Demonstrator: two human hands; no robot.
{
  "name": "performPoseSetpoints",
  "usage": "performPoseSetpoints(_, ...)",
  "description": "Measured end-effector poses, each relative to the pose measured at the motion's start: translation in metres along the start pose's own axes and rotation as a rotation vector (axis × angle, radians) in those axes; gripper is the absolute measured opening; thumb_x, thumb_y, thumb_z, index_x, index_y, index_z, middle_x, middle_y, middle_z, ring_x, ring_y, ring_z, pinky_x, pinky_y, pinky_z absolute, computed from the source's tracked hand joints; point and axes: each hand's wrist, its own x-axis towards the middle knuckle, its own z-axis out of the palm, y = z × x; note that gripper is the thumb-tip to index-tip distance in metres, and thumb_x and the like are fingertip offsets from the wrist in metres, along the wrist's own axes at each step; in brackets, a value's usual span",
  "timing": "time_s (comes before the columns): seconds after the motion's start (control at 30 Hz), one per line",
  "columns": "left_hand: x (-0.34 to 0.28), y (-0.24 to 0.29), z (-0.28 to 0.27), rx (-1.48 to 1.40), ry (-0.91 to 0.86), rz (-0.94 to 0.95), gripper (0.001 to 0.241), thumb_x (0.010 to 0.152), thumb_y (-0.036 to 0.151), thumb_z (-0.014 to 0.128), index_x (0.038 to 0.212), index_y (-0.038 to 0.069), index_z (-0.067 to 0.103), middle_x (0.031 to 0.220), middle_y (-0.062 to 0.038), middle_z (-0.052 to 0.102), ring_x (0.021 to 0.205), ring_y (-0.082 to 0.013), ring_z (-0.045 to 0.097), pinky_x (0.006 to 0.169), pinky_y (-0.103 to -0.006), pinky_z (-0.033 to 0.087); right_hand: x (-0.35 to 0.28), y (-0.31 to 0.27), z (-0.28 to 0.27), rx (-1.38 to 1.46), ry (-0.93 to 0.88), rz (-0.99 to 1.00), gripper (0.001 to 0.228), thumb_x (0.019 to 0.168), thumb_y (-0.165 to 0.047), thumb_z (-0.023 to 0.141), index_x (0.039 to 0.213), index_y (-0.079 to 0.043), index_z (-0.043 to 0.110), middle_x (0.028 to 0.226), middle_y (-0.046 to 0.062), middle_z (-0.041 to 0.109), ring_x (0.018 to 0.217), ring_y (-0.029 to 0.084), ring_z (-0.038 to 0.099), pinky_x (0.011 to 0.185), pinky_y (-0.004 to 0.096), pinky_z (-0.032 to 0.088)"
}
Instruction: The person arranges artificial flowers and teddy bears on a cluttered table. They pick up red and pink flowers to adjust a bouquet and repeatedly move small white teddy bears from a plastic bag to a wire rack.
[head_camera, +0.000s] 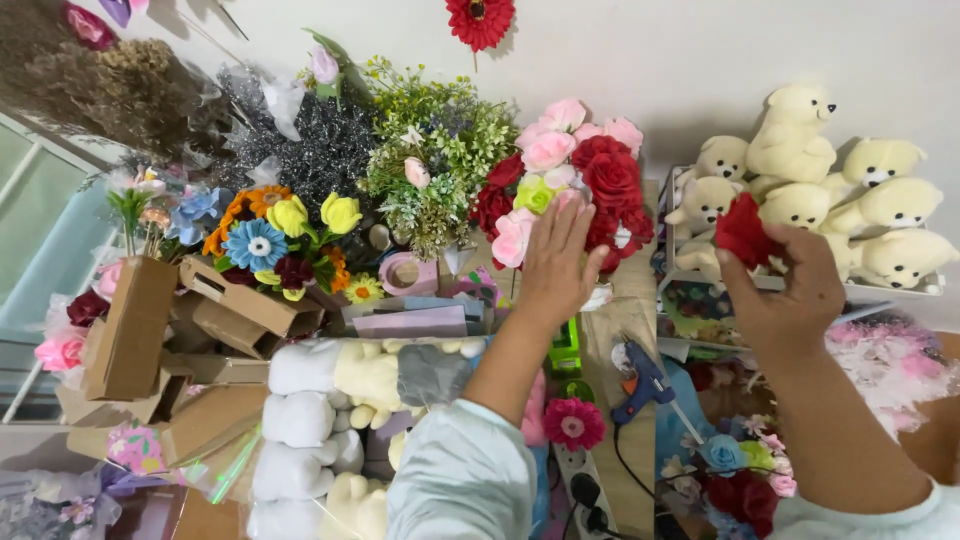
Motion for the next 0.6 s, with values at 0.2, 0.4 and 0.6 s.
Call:
performPoseSetpoints(0.2, 0.004, -0.052, 0.047, 0.386, -0.016, 0.009, 0.062, 0.102, 0.043, 0.052, 0.152, 0.007, 0.049, 0.155, -0.015, 0.051, 0.146, -0.0405, 0.039, 0.126, -0.0594, 0.019, 0.069, 0.001, 0.080, 0.026, -0.051, -0.344, 0.040, 0.089, -0.005, 0.086, 0.125, 0.004, 0.072, 0.113, 0.015, 0.065, 0.098, 0.032, 0.066, 0.076, 0.040, 0.063)
performPoseSetpoints(0.4, 0.001, -0.073, 0.071, 0.250, 0.259, 0.135, 0.049, 0.092, 0.032, 0.067, 0.127, -0.001, 0.060, 0.125, -0.020, 0.057, 0.126, -0.0464, 0.052, 0.115, -0.0567, 0.038, 0.076, 0.016, 0.151, -0.187, -0.263, -0.571, 0.025, 0.095, -0.007, 0.068, 0.119, -0.002, 0.069, 0.110, 0.014, 0.064, 0.100, 0.033, 0.064, 0.087, 0.041, 0.056)
performPoseSetpoints(0.6, 0.005, -0.086, 0.082, 0.209, 0.353, 0.176, 0.039, 0.081, 0.027, 0.077, 0.100, -0.004, 0.063, 0.100, -0.020, 0.058, 0.111, -0.0448, 0.058, 0.110, -0.0523, 0.044, 0.076, 0.027, 0.175, -0.118, -0.324, -0.527, 0.028, 0.091, -0.005, 0.072, 0.119, 0.000, 0.069, 0.107, 0.015, 0.065, 0.098, 0.034, 0.065, 0.088, 0.042, 0.054)
